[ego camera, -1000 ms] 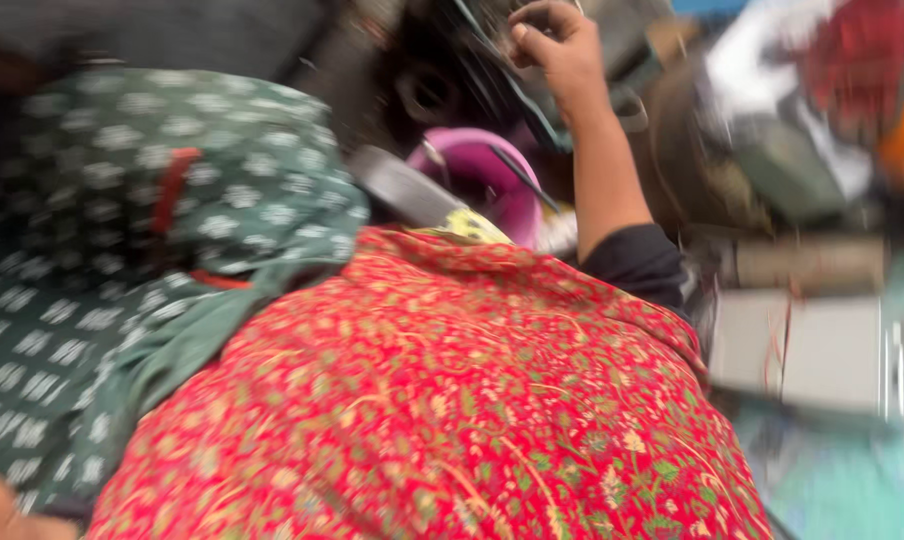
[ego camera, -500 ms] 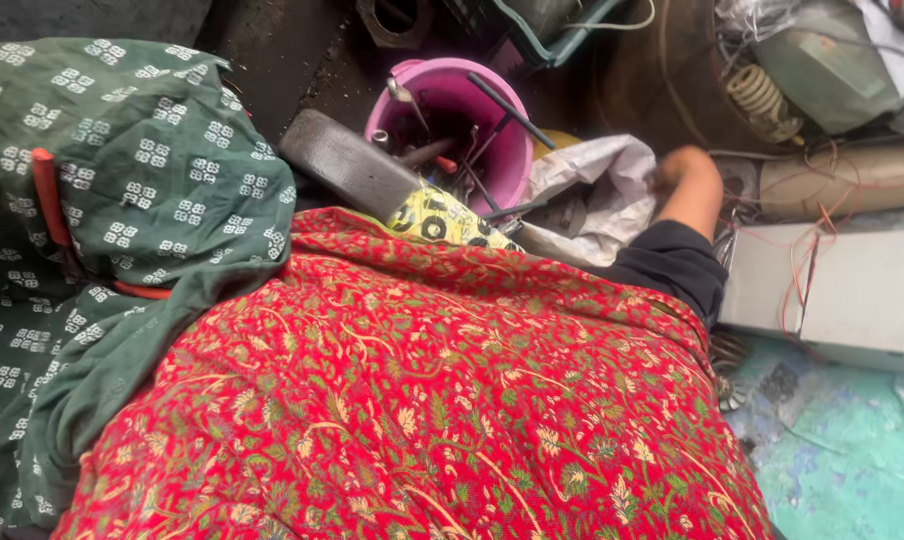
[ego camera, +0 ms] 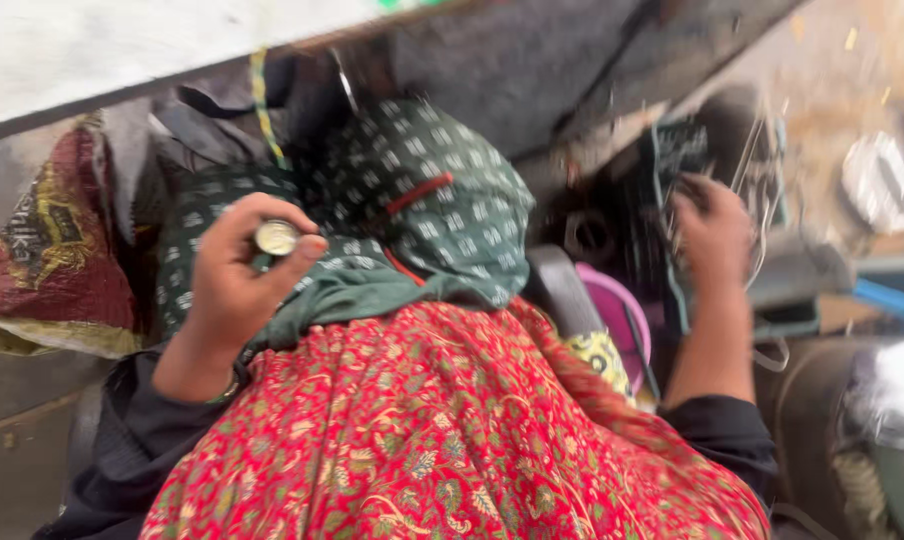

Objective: The person disconnects wires from a motor housing, then uses pliers, a knife, and a hammer to disassemble a small cylindrical component while resting it on their lap.

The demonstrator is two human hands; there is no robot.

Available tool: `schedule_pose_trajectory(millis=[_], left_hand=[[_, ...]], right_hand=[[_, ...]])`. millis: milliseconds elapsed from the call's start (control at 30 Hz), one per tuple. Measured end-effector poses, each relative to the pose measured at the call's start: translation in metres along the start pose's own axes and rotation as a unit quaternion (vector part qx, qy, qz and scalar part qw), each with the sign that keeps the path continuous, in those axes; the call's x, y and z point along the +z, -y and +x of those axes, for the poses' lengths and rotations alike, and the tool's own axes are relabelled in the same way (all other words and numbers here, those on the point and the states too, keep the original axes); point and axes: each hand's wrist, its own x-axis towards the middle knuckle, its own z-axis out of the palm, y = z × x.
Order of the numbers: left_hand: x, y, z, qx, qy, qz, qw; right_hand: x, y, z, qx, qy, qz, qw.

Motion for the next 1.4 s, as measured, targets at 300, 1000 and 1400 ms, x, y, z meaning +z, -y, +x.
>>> schedule_pose_trajectory(millis=[300, 1000, 1400], left_hand=[[-0.011, -0.031, 0.0, 0.063, -0.022, 0.052, 0.996], [-0.014, -0.028, 0.0, 0.034, -0.015, 0.01, 0.999], [-0.016, -0.012, 0.007, 0.002, -0.029, -0.011, 1.0]], right_hand=[[0.069, 0.317, 0.092, -0.342, 0.008, 0.034, 0.939], [0.183, 0.339, 0.157, -0.334, 0.025, -0.095, 0.937], [0.074, 0.346, 0.22, -0.313, -0.067, 0.064, 0.945]])
